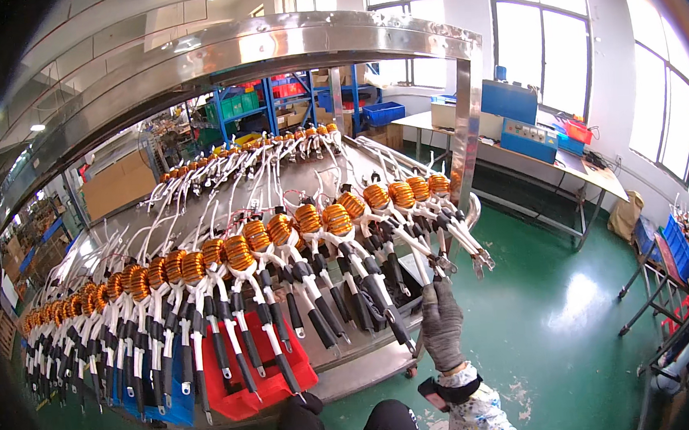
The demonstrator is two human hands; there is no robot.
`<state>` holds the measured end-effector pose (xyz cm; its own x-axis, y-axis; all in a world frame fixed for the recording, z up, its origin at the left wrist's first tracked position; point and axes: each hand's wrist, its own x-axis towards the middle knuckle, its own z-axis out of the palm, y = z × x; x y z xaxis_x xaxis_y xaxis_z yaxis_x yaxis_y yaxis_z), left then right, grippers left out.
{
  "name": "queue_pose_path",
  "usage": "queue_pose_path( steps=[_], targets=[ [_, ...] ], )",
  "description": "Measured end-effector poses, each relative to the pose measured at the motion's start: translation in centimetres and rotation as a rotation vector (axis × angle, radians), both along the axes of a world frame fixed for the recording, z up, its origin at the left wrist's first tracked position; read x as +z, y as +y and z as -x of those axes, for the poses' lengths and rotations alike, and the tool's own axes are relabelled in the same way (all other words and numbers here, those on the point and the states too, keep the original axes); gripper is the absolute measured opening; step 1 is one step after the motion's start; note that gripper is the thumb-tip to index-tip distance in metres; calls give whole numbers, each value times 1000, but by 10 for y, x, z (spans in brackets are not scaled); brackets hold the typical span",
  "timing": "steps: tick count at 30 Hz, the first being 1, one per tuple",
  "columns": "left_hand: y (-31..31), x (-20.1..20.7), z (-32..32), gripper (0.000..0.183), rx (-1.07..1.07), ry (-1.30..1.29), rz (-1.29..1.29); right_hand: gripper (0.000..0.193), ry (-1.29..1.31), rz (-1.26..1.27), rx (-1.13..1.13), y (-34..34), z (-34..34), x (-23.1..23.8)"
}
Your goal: Checking and organizing a large batch of electromagnetic coil components on a processing table.
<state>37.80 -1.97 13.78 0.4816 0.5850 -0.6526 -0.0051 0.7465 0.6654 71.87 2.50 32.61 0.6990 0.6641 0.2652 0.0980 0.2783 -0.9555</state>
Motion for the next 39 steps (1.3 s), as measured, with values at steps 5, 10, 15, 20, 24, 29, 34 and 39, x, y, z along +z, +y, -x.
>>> queue_pose_path(
  steps=[5, 10, 15, 20, 24, 29, 34, 39],
  targets=[
    [-7, 34, -7, 31, -30, 68, -99, 30, -6, 91, 56, 7, -14, 2],
    [-4, 12, -2, 34, -67, 19, 57, 37, 495, -24, 335, 1, -14, 11],
    [2, -3, 8, 35, -150, -56, 163, 19, -861, 22, -421, 1, 2, 10],
    [-7, 28, -5, 35, -54, -21, -133, 16, -288, 86, -120, 6, -11, 11],
    [-3, 14, 6, 29, -19, -158, 203, 13, -679, 93, -259, -12, 16, 8],
    [-8, 75, -12, 24, 67, -74, 45, 22, 125, 94, 109, -35, 20, 19],
    [-12, 46, -3, 21, -3, 72, -687, 24, 566, -82, 439, -18, 1, -2],
    [-5, 35, -7, 19, 37, -63, -25, 23, -137, -31, 26, -22, 18, 15]
  ],
)
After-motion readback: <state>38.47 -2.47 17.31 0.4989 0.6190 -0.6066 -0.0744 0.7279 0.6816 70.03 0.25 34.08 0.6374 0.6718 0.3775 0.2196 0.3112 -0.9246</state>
